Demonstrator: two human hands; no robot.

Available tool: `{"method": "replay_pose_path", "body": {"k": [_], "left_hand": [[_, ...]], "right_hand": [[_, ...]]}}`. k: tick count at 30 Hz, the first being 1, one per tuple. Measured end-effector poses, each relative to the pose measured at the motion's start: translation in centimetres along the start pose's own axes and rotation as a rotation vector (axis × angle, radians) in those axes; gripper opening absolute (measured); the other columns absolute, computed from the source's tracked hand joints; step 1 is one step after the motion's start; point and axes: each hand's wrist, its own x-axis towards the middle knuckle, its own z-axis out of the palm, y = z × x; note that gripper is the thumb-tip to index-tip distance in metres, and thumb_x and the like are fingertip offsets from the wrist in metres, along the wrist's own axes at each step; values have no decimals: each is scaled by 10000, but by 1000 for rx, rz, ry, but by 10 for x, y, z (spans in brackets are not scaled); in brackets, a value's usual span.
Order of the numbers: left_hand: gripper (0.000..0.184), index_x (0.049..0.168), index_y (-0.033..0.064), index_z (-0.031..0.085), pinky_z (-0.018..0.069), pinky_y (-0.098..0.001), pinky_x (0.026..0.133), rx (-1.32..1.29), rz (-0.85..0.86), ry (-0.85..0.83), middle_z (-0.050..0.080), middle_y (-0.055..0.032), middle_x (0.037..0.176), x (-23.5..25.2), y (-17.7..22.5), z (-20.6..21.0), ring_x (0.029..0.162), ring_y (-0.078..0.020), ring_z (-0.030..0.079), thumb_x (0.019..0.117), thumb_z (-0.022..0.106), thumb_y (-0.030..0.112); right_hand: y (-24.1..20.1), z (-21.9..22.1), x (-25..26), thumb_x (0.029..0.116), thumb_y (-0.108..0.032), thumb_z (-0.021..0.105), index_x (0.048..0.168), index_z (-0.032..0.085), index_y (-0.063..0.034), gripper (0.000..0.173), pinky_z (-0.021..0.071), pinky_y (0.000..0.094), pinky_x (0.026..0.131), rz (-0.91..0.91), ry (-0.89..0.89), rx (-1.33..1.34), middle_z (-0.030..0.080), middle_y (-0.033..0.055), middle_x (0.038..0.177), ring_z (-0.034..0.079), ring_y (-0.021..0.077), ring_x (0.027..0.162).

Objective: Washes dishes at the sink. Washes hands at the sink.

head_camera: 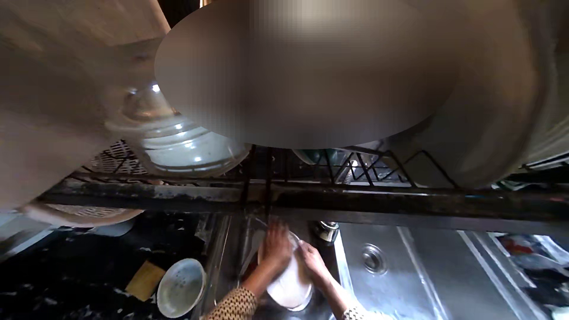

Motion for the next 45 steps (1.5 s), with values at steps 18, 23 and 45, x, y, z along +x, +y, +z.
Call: {"method": "replay_pose_path", "body": {"k": [18, 23, 45], "left_hand": [[428, 1292, -70, 607, 469, -502, 1070, -500, -356, 427, 628, -283, 1273, -9, -52, -61, 1219, -373, 605, 1034, 614, 272], [423, 1270, -43, 674, 372, -635, 1114, -233, -135, 376, 546, -291, 1435, -56, 31, 27, 1343, -499, 491, 1024, 480, 241], [450, 1334, 14, 635, 452, -569, 1084, -333, -391, 366, 563, -260, 1411, -8, -14, -6, 1302, -420, 555, 1067, 503, 352]], "right_hand": [[12, -2, -16, 1112, -220, 383, 1358, 518, -54, 326, 607, 394, 851, 110, -346, 705, 716, 109, 1066, 714, 187, 951], [0, 8, -17, 1117, -172, 363, 1369, 481, -1, 326, 575, 347, 828, 45, -81, 633, 659, 111, 1042, 671, 150, 914], [-13, 8, -17, 1053, -61, 496, 1286, 555, 40, 261, 610, 358, 805, -61, -18, 705, 712, 128, 1021, 711, 167, 886]]}}
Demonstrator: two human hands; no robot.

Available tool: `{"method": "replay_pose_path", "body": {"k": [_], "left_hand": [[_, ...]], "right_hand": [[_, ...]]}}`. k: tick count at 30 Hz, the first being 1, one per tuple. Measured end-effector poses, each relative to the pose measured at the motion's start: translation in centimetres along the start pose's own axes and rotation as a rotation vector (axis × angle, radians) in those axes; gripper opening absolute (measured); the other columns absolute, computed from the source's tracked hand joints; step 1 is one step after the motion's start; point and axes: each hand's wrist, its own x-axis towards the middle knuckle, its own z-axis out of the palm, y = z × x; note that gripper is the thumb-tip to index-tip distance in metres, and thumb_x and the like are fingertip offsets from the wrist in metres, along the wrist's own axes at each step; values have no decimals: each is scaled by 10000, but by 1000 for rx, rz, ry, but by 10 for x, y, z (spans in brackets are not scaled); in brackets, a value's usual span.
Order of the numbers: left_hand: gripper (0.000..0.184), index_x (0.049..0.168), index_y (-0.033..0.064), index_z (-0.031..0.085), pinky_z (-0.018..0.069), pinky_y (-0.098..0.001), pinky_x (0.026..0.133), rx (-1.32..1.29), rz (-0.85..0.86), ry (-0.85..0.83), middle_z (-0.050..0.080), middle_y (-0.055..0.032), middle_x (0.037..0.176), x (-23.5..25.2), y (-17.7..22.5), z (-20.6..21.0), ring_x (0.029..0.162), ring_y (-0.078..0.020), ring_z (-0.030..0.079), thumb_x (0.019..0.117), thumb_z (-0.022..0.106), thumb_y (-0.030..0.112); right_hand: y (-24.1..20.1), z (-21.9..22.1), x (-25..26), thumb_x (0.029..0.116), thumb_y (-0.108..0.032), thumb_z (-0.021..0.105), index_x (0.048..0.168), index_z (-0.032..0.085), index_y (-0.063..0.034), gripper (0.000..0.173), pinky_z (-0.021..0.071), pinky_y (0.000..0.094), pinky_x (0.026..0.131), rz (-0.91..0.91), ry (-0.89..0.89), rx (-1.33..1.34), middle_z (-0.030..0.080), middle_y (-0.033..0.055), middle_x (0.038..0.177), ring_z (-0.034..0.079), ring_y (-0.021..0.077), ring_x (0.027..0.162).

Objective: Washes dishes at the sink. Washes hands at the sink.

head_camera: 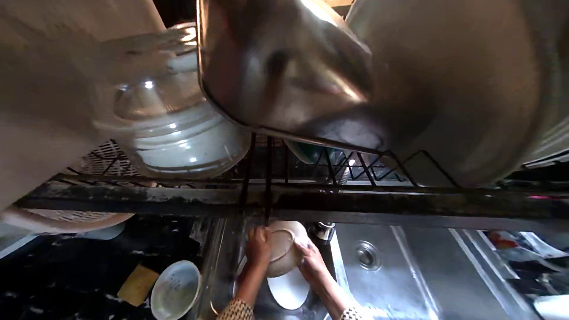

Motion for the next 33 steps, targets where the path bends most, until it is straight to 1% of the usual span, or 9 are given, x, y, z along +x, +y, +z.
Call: {"method": "replay_pose_path", "body": {"k": [3, 5, 9, 15, 21, 26, 29, 31, 33], "left_hand": [[460, 1369, -40, 599, 391, -605, 1122, -29, 29, 8, 485, -301, 1489, -45, 17, 13, 1365, -480, 482, 1071, 485, 292], [433, 1310, -57, 654, 388, -600, 1125, -104, 233, 47, 548, -282, 1452, -64, 45, 19, 1360, -465, 516, 1021, 494, 223], [418, 1304, 3, 681, 430, -567, 1109, -15, 502, 18, 625, -212, 1390, -5, 41, 3, 1321, -392, 573, 1021, 505, 254], [486, 1413, -47, 539, 440, -572, 1096, -102, -35, -18, 537, -320, 1409, -3, -6, 9, 1299, -454, 549, 1076, 486, 299], [426, 1302, -112, 630, 410, -547, 1147, -242, 429, 232, 572, -303, 1413, -32, 27, 40, 1338, -455, 542, 978, 529, 146], [468, 1389, -42, 535, 455, -479, 1049, -542, -235, -277, 594, -254, 1330, 29, 21, -34, 1211, -317, 575, 1080, 519, 310], [275, 1270, 29, 552, 553, -355, 733, -765, -396, -488, 644, -96, 989, 44, -30, -31, 814, -158, 624, 1047, 523, 188], [263, 1266, 1, 548, 536, -334, 723, -753, -415, -411, 627, -91, 972, 33, -37, -38, 797, -142, 602, 1015, 549, 81], [361, 1338, -20, 522, 522, -391, 806, -699, -429, -326, 618, -155, 1111, 32, -50, -33, 921, -200, 591, 991, 581, 61]], "right_hand": [[-2, 3, 6, 1076, -81, 454, 1157, 586, 14, 182, 604, 303, 765, 36, 33, 87, 706, 72, 918, 699, 114, 819], [4, 3, 7, 1069, -78, 398, 1235, 567, 69, 279, 544, 254, 859, -32, -90, 32, 679, 74, 1019, 646, 70, 915], [-9, 7, 1, 1075, -103, 446, 1237, 590, 4, 241, 585, 310, 853, -60, -71, 135, 711, 76, 1025, 689, 117, 939], [-22, -1, 4, 1063, -21, 399, 1148, 564, -21, 186, 606, 302, 770, -101, 50, 267, 701, 64, 939, 698, 114, 852], [9, 11, 3, 1075, -127, 437, 1293, 572, 33, 302, 562, 330, 867, -60, -49, -109, 685, 100, 1076, 661, 126, 956], [18, -4, -5, 1033, -121, 527, 1303, 627, 79, 351, 517, 396, 995, -298, -369, -773, 706, 196, 1157, 672, 225, 1075], [44, -21, 15, 970, -46, 595, 1351, 668, -46, 387, 405, 552, 1152, -618, -569, -1079, 615, 161, 1424, 538, 367, 1367], [62, -27, 26, 974, -121, 634, 1429, 625, -163, 457, 293, 651, 1183, -538, -534, -1247, 473, 184, 1557, 357, 446, 1478], [69, -25, 33, 977, -192, 660, 1525, 491, -101, 581, 277, 670, 1180, -286, -341, -1377, 365, 276, 1593, 298, 492, 1489]]}}
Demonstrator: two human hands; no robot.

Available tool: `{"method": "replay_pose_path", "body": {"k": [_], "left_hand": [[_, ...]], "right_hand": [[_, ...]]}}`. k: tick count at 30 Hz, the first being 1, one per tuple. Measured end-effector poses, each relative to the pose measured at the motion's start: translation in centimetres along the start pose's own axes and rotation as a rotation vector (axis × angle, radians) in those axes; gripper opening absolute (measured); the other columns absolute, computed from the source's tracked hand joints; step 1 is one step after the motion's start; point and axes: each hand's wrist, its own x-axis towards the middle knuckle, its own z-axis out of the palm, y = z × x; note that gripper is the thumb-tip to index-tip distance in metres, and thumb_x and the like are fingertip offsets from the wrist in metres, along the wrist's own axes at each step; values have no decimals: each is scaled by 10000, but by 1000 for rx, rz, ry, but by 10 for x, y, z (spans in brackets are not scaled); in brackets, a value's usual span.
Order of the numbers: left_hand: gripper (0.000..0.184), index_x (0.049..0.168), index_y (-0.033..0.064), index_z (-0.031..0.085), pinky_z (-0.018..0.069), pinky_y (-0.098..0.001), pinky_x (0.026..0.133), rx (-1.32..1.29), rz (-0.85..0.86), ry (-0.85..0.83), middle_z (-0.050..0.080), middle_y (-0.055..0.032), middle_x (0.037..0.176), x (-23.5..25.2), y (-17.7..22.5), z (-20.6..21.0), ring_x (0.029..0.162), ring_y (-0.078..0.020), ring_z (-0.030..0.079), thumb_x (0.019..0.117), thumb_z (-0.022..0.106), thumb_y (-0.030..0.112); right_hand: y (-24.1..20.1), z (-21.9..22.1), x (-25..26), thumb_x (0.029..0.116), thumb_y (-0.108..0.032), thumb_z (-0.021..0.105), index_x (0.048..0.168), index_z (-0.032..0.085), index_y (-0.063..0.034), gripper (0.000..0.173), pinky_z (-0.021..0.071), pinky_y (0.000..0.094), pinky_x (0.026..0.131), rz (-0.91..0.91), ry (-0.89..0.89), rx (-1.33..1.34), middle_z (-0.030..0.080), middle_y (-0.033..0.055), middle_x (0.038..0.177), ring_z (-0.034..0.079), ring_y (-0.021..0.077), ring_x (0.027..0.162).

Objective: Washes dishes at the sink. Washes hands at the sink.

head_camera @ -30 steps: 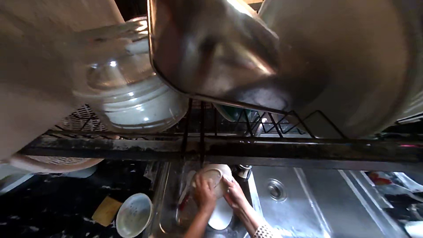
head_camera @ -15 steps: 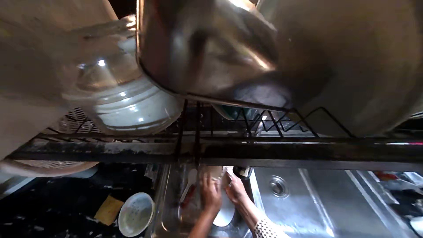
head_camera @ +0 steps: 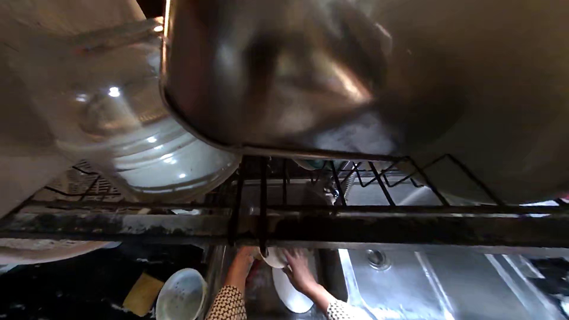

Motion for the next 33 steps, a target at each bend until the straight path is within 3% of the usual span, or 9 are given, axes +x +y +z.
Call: {"method": "replay_pose_path", "body": {"k": [5, 8, 9, 10, 12, 17, 22, 28, 33], "left_hand": [[439, 1404, -42, 514, 489, -512, 1001, -13, 24, 188, 567, -253, 1372, 39, -40, -8, 1210, -342, 570, 1031, 592, 175], [422, 1444, -34, 493, 422, -490, 1116, 115, 83, 188, 517, -236, 1471, 31, -50, -9, 1344, -337, 510, 1099, 466, 207], [413, 1417, -40, 516, 445, -491, 1089, 121, 121, 212, 549, -235, 1430, 42, -63, -9, 1302, -335, 541, 1092, 459, 209], [416, 1418, -37, 514, 469, -493, 1062, 170, 127, 208, 566, -235, 1403, 44, -68, -9, 1268, -332, 567, 1083, 466, 205], [458, 1444, -38, 478, 509, -479, 1019, 275, 75, 173, 575, -238, 1381, 25, -60, -6, 1229, -329, 589, 1036, 565, 152], [416, 1384, -68, 545, 457, -499, 1078, 527, 3, 138, 582, -269, 1377, 3, -47, 3, 1267, -370, 574, 1040, 568, 165], [422, 1342, -31, 601, 496, -527, 1025, 638, -43, 102, 647, -247, 1285, 31, -80, -10, 1177, -367, 633, 1044, 557, 264], [429, 1438, -134, 456, 379, -503, 1168, 726, -116, 137, 495, -319, 1470, 20, -67, -1, 1383, -418, 486, 1076, 448, 97], [508, 1450, -71, 461, 423, -558, 1090, 168, 12, 313, 509, -295, 1441, 66, -111, -4, 1326, -405, 502, 1102, 408, 295]], "right_hand": [[40, 3, 24, 984, -329, 629, 1503, 398, 94, 708, 364, 604, 1151, 706, -168, 97, 406, 339, 1529, 413, 478, 1421], [102, 19, 4, 1004, -267, 577, 1140, 632, 208, 497, 543, 575, 880, 291, -181, 177, 626, 423, 1139, 638, 532, 1065], [96, 10, -8, 1031, -207, 517, 1176, 613, 216, 458, 571, 549, 847, 207, -205, 126, 625, 425, 1159, 653, 526, 1050], [55, -14, -8, 1117, -183, 402, 1484, 433, 85, 455, 359, 489, 1177, 554, -437, 134, 425, 277, 1549, 428, 401, 1437], [110, 15, 5, 1057, -175, 464, 1250, 558, 222, 451, 510, 547, 985, 269, -359, 201, 573, 430, 1260, 588, 518, 1198], [60, 8, 14, 1068, -147, 489, 1398, 496, 146, 442, 323, 505, 1193, 584, -472, -25, 485, 319, 1481, 438, 418, 1427], [93, 26, 22, 1062, -200, 491, 1377, 536, 118, 449, 356, 537, 1176, 614, -375, 74, 520, 315, 1448, 464, 430, 1404], [7, -35, 6, 1013, -175, 562, 1378, 557, 81, 446, 389, 558, 1137, 759, -169, 235, 542, 291, 1436, 511, 420, 1358], [-2, -56, -14, 1072, -243, 381, 1405, 516, 87, 488, 409, 616, 1098, 576, 122, 178, 576, 324, 1367, 546, 465, 1304]]}}
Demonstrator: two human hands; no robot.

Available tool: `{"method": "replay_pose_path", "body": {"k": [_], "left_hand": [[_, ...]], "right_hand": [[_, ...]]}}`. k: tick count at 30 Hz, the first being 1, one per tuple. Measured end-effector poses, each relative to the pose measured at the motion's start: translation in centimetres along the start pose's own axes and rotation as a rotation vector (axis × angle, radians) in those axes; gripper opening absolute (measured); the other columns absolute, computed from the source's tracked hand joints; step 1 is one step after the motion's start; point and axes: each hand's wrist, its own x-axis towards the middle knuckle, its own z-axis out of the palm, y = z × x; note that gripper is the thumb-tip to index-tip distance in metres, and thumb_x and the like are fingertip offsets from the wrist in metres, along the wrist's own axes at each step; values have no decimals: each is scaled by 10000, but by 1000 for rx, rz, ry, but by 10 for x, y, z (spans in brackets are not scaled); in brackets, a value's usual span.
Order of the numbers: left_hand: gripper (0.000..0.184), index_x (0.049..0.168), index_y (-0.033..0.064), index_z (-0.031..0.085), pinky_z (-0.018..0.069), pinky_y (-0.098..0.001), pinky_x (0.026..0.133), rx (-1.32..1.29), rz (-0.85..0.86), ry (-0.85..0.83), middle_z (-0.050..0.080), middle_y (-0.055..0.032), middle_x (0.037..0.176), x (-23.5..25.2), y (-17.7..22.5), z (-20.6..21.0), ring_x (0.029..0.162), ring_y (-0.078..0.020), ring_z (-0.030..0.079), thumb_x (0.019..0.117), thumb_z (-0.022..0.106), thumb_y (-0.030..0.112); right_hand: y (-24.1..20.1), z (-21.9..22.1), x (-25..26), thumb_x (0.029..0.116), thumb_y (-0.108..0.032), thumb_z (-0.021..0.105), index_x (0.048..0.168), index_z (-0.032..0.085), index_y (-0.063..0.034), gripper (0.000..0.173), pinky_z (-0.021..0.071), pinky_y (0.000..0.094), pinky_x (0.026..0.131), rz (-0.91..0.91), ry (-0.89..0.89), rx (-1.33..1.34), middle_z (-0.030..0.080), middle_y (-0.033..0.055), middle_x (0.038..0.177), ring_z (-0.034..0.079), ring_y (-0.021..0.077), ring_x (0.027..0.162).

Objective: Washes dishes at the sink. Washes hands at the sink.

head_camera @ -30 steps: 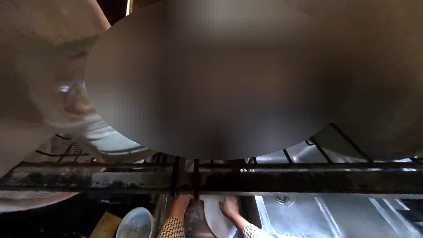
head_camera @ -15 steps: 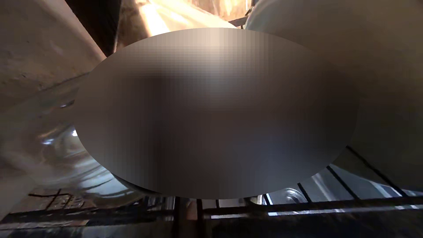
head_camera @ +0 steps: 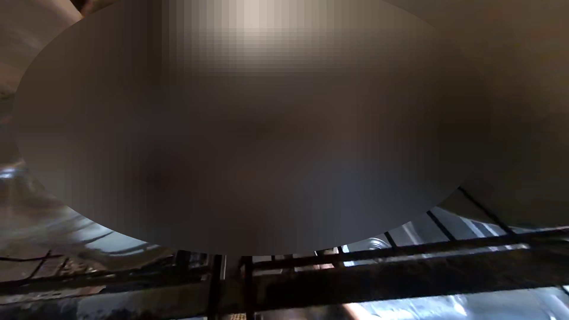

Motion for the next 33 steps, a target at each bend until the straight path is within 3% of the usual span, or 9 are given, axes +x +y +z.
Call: {"method": "replay_pose_path", "body": {"k": [5, 11, 14, 18, 22, 25, 28, 31, 33], "left_hand": [[487, 1410, -84, 496, 463, -570, 1050, 87, 79, 56, 545, -326, 1379, -40, 49, 3, 1264, -442, 551, 1083, 498, 276], [686, 1543, -114, 287, 359, -524, 1189, 285, 678, -327, 408, -329, 1535, -182, 85, 27, 1426, -421, 435, 1000, 553, 210], [507, 1459, -54, 515, 287, -533, 1231, 425, 954, -271, 417, -252, 1577, -172, 73, 54, 1490, -401, 371, 1011, 498, 183], [493, 1513, 44, 487, 355, -543, 1186, 632, 711, -48, 419, -253, 1572, -97, 102, 40, 1439, -423, 431, 1067, 480, 254], [580, 1570, 37, 380, 297, -597, 1199, 690, 478, -167, 272, -263, 1645, -151, 89, 45, 1498, -464, 306, 1054, 507, 270], [517, 1472, -16, 516, 283, -566, 1223, 551, 743, -250, 401, -232, 1593, -198, 72, 63, 1500, -403, 345, 990, 584, 157], [503, 1396, -66, 577, 301, -594, 1201, 544, 1040, -107, 481, -264, 1526, -151, 91, 63, 1453, -440, 414, 932, 601, 128], [468, 1421, 8, 569, 377, -569, 1156, 711, 707, -55, 528, -241, 1476, -92, 143, 18, 1394, -411, 477, 1025, 565, 258], [470, 1378, -9, 578, 475, -466, 1072, 453, 458, -149, 625, -196, 1344, -78, 164, -15, 1251, -289, 594, 1002, 652, 262]], "right_hand": [[0, -27, -20, 1111, -239, 417, 1405, 543, 36, 422, 402, 542, 1114, -27, 45, 355, 593, 284, 1358, 551, 391, 1304], [-5, -13, -25, 1131, -286, 346, 1370, 569, 31, 455, 481, 483, 1011, 46, 8, 661, 639, 240, 1256, 623, 294, 1146], [-9, -14, -36, 1130, -297, 343, 1352, 589, 13, 453, 521, 429, 958, -19, -122, 728, 672, 180, 1194, 652, 221, 1063], [-7, -15, -47, 1114, -280, 421, 1166, 665, 17, 387, 546, 395, 802, -37, -137, 661, 676, 134, 946, 649, 182, 844], [-6, -16, -28, 1113, -249, 422, 1211, 657, 51, 393, 512, 459, 925, -41, 40, 618, 683, 209, 1090, 650, 254, 1000], [-6, -16, -21, 1130, -283, 353, 1305, 606, 49, 452, 480, 449, 999, -49, -19, 624, 659, 217, 1205, 628, 258, 1107], [-8, -18, -33, 1121, -272, 372, 1292, 629, 27, 430, 529, 385, 964, -138, -129, 690, 696, 155, 1155, 663, 176, 1043], [-7, -18, -36, 1108, -238, 427, 1199, 649, 29, 359, 561, 335, 758, -131, -143, 717, 677, 105, 927, 649, 131, 798], [0, -16, -27, 1096, -198, 462, 1129, 666, 38, 313, 542, 321, 767, -181, -71, 668, 666, 97, 898, 629, 117, 788]]}}
